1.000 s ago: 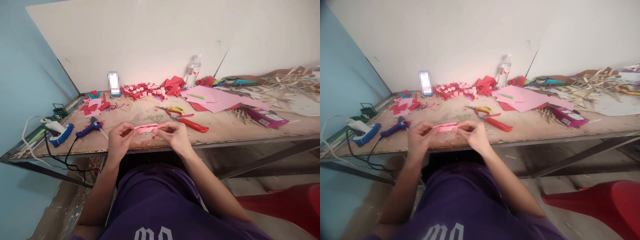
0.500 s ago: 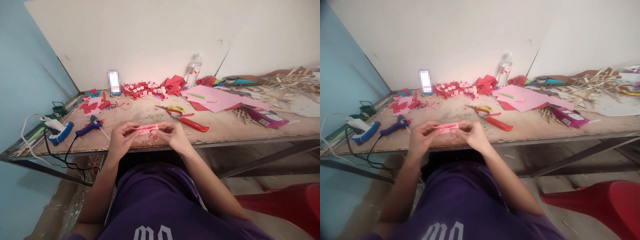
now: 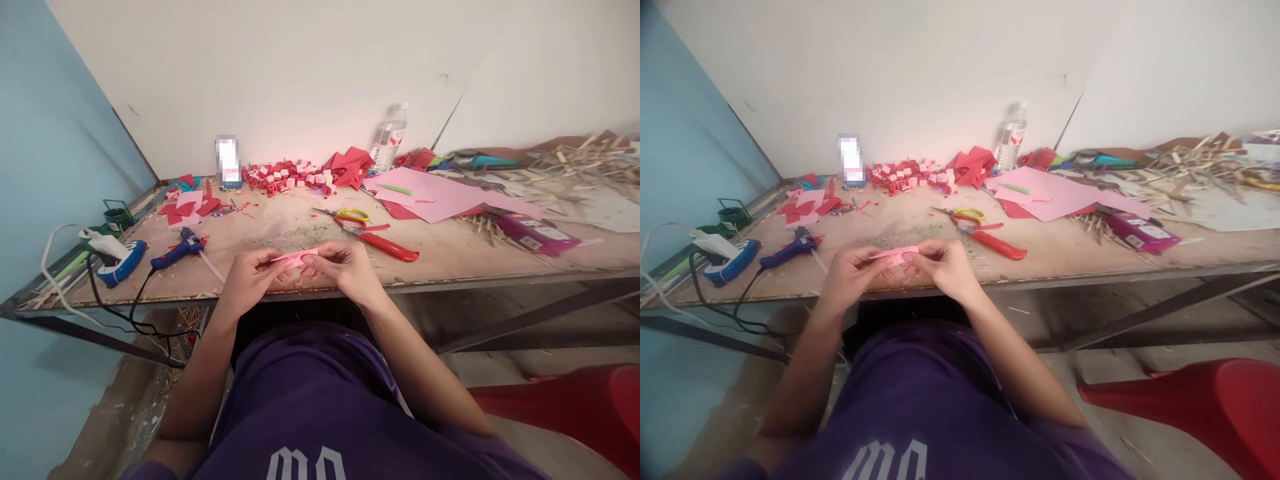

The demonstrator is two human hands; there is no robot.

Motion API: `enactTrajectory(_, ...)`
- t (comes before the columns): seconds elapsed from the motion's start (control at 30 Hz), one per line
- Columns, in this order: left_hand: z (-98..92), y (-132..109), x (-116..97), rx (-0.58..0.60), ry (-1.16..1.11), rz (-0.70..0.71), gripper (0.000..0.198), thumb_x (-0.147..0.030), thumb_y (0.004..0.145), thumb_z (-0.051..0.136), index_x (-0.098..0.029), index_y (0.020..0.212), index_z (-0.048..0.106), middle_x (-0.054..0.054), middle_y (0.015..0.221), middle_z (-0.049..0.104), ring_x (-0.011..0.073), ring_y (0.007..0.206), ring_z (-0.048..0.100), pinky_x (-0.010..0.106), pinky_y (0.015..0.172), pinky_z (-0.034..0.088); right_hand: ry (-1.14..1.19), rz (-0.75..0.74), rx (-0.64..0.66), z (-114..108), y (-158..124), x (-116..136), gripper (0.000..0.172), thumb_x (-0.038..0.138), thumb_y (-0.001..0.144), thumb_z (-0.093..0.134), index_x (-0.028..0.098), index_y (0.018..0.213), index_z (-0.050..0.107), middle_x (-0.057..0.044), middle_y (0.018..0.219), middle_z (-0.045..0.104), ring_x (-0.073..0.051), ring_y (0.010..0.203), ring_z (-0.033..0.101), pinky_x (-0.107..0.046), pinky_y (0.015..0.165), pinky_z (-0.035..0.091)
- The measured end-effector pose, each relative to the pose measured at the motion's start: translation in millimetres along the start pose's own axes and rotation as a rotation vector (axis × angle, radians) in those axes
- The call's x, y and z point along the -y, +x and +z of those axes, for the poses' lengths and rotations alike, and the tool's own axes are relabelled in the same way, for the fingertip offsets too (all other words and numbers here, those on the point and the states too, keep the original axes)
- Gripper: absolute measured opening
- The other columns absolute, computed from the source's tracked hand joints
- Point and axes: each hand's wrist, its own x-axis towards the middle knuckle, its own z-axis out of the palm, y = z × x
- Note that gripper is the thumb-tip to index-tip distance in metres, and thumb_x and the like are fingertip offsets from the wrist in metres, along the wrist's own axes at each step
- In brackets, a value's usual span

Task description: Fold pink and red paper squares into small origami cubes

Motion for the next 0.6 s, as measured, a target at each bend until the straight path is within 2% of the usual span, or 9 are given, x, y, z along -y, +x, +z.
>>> enactTrajectory(0.2,-0.1,0.2,3.9,0.015,-0.005,-0.023,0.027,-0.037,0.091,0.066,-0.013,0.085,0.077,0.004,0.072,0.075,0.0167,0.063,0.069,0.023,0.062,0.055,-0.047,-0.009,-0.021,0.4,0.0,-0.4,0.037,0.050,0.076,0.083,0.014,0.079,0.079,-0.006,0.067,0.075,-0.019,0.058,0.072,-0.027,0.056,0.057)
enactTrajectory(0.43,-0.7,-1.3,0.6,0.039,0.043,-0.019,0.029,-0.038,0.091,0.064,-0.013,0.078,0.072,0.003,0.069,0.072,0.0169,0.065,0.067,0.023,0.062,0.051,-0.053,-0.009,-0.007,-1.3,0.5,-3.2,0.036,0.048,0.077,0.083,0.013,0.080,0.079,-0.007,0.066,0.075,-0.020,0.059,0.073,-0.027,0.057,0.055)
enactTrajectory(0.6,-1.0,-1.8,-1.3,0.075,0.161,0.030,0.031,-0.038,0.092,0.064,-0.014,0.073,0.065,-0.002,0.066,0.059,0.0127,0.064,0.055,0.022,0.059,0.040,-0.037,0.008,0.046,-2.6,1.0,-2.5,0.036,0.048,0.078,0.083,0.012,0.080,0.078,-0.007,0.067,0.075,-0.019,0.059,0.073,-0.026,0.059,0.056)
